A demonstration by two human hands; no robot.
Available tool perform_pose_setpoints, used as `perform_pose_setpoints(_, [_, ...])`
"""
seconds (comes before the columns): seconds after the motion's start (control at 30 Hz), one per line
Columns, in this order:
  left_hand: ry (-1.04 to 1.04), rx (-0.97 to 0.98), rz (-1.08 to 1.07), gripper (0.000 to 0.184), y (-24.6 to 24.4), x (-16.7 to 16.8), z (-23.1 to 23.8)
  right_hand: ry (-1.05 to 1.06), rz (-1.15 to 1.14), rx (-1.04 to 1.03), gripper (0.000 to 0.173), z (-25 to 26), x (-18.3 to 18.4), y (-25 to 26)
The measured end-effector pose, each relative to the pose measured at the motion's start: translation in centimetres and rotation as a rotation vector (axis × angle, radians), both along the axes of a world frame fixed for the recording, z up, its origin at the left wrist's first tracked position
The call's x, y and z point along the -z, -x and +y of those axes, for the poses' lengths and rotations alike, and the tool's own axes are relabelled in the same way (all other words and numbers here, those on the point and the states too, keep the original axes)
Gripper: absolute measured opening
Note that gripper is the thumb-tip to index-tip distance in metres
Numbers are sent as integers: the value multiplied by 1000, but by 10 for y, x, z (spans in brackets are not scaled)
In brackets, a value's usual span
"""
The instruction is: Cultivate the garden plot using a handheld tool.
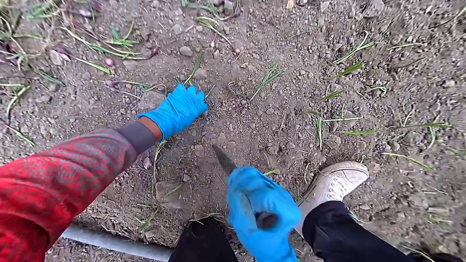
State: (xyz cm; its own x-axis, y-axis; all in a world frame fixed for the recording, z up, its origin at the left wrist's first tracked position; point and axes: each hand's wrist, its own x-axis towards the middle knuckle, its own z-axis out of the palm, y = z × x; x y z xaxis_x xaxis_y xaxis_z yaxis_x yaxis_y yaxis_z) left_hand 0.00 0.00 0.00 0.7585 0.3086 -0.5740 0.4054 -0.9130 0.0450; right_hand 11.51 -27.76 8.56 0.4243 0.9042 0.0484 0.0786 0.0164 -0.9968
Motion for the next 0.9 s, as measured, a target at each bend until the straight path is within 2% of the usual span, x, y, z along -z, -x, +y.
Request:
perform_pose_setpoints(0.07, [15, 17, 41, 20, -4, -1, -3, -31, 36, 7, 23, 38, -8, 12])
perform_pose_setpoints(0.13, [6, 48, 75, 19, -10, -1, 5, -46, 56, 9, 26, 53, -20, 7])
perform_pose_setpoints(0.23, [57, 33, 132, 30, -7, -4, 8, 98, 148, -42, 23, 33, -67, -12])
perform_pose_setpoints(0.27, [66, 16, 148, 34, -5, -5, 8, 91, 212, -32, 17, 19, -69, -12])
perform_pose_setpoints(0.3, [67, 0, 151, 37, -3, -6, 9, -107, 166, 9, 7, 3, -48, -4])
perform_pose_setpoints(0.33, [77, -20, 160, 40, -1, -7, 9, -216, 127, 33, 5, -3, -36, 3])
perform_pose_setpoints(0.37, [90, -38, 168, 41, 0, -7, 11, -152, 129, 44, 9, 3, -42, 6])
perform_pose_setpoints(0.4, [90, -56, 173, 37, 1, -9, 14, 3, 130, 38, 19, 18, -56, 5])
perform_pose_setpoints(0.43, [96, -94, 166, 31, 4, -11, 16, 33, 78, 14, 24, 32, -51, 7])
perform_pose_setpoints(0.53, [58, -347, 64, 17, 27, -26, 31, -45, 52, -20, 24, 46, 3, 20])
perform_pose_setpoints(0.57, [-24, -486, -16, 15, 37, -33, 44, -46, 58, -22, 23, 47, 8, 20])
perform_pose_setpoints(0.63, [-193, -783, -163, 23, 43, -57, 64, 36, 60, -23, 21, 42, -12, 13])
perform_pose_setpoints(0.67, [-219, -875, -221, 28, 34, -68, 60, 67, 40, 19, 22, 38, -28, 9])
perform_pose_setpoints(0.73, [-121, -876, -355, 31, -5, -77, 29, 0, 14, 141, 23, 26, -39, 11])
perform_pose_setpoints(0.8, [121, -758, -371, 27, -52, -56, -17, -149, -5, 160, 16, 7, -23, 12])
perform_pose_setpoints(0.83, [223, -722, -347, 27, -77, -39, -34, -95, -7, 145, 18, 7, -28, 5])
perform_pose_setpoints(0.9, [288, -702, -285, 26, -118, -8, -55, 31, -48, 131, 26, 21, -34, -12])
